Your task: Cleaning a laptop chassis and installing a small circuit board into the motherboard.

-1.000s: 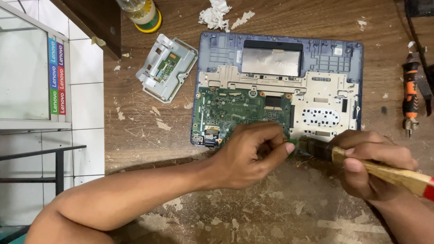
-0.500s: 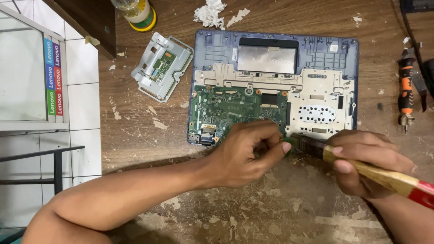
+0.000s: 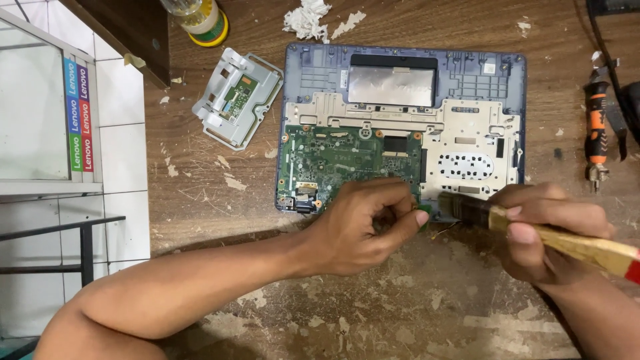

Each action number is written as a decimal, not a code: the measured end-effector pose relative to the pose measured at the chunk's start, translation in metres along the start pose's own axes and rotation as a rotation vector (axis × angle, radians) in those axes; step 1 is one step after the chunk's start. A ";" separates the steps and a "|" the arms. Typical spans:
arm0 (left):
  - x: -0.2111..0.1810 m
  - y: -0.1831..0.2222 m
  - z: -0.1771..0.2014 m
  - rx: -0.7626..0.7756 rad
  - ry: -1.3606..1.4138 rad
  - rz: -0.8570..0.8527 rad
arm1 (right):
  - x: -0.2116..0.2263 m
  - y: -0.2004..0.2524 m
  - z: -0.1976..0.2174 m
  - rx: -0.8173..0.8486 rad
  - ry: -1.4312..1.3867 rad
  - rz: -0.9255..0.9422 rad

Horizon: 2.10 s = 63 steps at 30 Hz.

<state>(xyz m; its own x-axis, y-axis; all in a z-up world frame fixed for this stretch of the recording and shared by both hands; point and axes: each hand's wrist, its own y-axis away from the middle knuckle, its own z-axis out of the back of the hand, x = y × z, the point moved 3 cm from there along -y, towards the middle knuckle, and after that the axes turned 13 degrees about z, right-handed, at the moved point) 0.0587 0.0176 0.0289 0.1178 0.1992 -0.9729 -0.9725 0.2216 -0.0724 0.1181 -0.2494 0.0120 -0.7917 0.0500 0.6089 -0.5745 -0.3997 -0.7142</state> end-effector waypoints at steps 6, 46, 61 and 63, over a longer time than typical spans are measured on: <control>-0.014 -0.002 0.007 -0.021 0.036 -0.023 | 0.007 -0.027 -0.016 0.093 0.021 0.237; 0.001 0.001 0.009 -0.103 0.388 0.183 | 0.002 -0.019 0.011 0.094 0.031 0.407; -0.006 0.001 0.006 -0.005 0.570 0.184 | 0.008 -0.063 -0.013 0.176 -0.403 -0.270; -0.002 0.001 0.003 0.042 0.710 0.199 | 0.007 -0.059 -0.015 0.360 -0.252 -0.469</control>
<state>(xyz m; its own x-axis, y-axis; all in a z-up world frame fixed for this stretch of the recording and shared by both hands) 0.0578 0.0199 0.0313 -0.2323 -0.4230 -0.8759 -0.9517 0.2846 0.1150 0.1436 -0.2119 0.0532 -0.3745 0.0949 0.9224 -0.7077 -0.6719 -0.2182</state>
